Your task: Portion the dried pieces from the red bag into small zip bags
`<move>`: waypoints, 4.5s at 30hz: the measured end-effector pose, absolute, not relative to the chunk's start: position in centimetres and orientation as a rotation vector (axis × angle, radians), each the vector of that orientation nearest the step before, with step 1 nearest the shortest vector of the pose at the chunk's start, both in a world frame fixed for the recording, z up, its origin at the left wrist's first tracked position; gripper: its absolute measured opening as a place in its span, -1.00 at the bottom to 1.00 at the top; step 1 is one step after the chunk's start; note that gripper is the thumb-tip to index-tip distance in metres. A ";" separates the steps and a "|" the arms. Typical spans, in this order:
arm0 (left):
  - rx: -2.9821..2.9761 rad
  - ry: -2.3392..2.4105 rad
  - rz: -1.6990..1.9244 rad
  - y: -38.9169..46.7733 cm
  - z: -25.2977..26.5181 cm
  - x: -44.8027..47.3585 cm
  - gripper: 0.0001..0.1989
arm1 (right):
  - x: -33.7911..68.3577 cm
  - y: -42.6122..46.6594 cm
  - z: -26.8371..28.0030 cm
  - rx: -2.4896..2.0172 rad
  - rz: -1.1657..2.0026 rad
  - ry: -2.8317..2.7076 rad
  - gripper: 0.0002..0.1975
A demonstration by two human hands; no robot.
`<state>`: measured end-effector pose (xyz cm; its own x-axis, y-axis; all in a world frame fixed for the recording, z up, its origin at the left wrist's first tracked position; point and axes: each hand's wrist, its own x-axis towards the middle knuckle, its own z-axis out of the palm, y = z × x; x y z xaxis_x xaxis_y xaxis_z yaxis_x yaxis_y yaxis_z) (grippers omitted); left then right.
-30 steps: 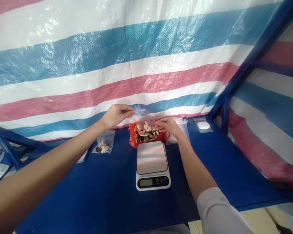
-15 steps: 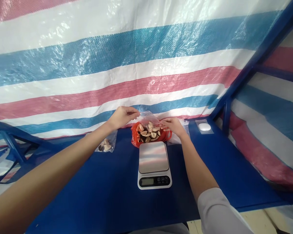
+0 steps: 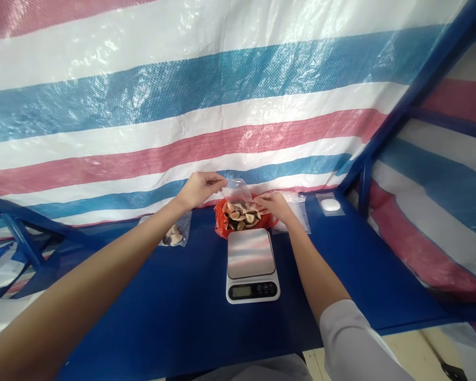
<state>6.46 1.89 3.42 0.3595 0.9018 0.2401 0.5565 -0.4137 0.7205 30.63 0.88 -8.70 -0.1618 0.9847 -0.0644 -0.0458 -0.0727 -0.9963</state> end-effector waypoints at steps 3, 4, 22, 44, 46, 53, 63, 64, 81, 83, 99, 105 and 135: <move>2.091 1.276 0.879 1.8 3.5 6.2 -0.58 | 30.2 1.0 -8.8 -1.111 1.415 -1.232 -0.81; 2.084 1.277 0.883 1.7 3.4 6.1 -0.57 | 30.1 1.0 -8.9 -1.097 1.416 -1.220 -0.80; 1.963 1.294 1.077 0.5 3.4 2.8 -0.44 | 26.9 -0.4 -8.1 -0.978 1.306 -0.981 -0.59; 2.016 1.267 0.924 0.0 3.7 1.6 -0.57 | 26.4 -1.2 -8.0 -1.097 1.343 -1.035 -0.71; 2.041 1.255 0.929 0.2 4.0 1.9 -0.58 | 26.4 -1.2 -7.8 -1.107 1.336 -1.034 -0.71; 2.054 1.232 0.918 1.1 4.6 2.2 -0.57 | 26.0 -1.3 -7.3 -1.116 1.365 -1.037 -0.78; 2.202 1.263 0.872 1.2 5.5 2.7 -0.56 | 24.9 -1.5 -7.8 -1.048 1.409 -0.974 -0.71; 2.207 1.268 0.876 1.2 5.6 2.7 -0.56 | 24.9 -1.7 -7.6 -1.024 1.431 -0.957 -0.68; 2.107 1.231 0.942 2.2 4.7 3.6 -0.51 | 26.0 -1.5 -7.4 -0.963 1.431 -0.807 -0.55; 2.090 1.189 0.877 1.6 5.2 3.6 -0.50 | 26.2 -1.8 -6.7 -0.944 1.431 -0.853 -0.58; 1.072 1.193 1.488 -7.1 -2.8 6.6 -0.52 | 27.1 -8.2 -6.4 -1.100 1.311 -1.007 -0.53; 0.907 1.085 1.517 -8.9 -3.7 8.1 -0.51 | 28.2 -8.9 -7.3 -1.123 1.264 -0.995 -0.60; 1.527 0.886 1.006 -6.4 -4.9 14.6 -0.61 | 34.9 -8.6 -7.2 -1.176 1.318 -0.950 -0.50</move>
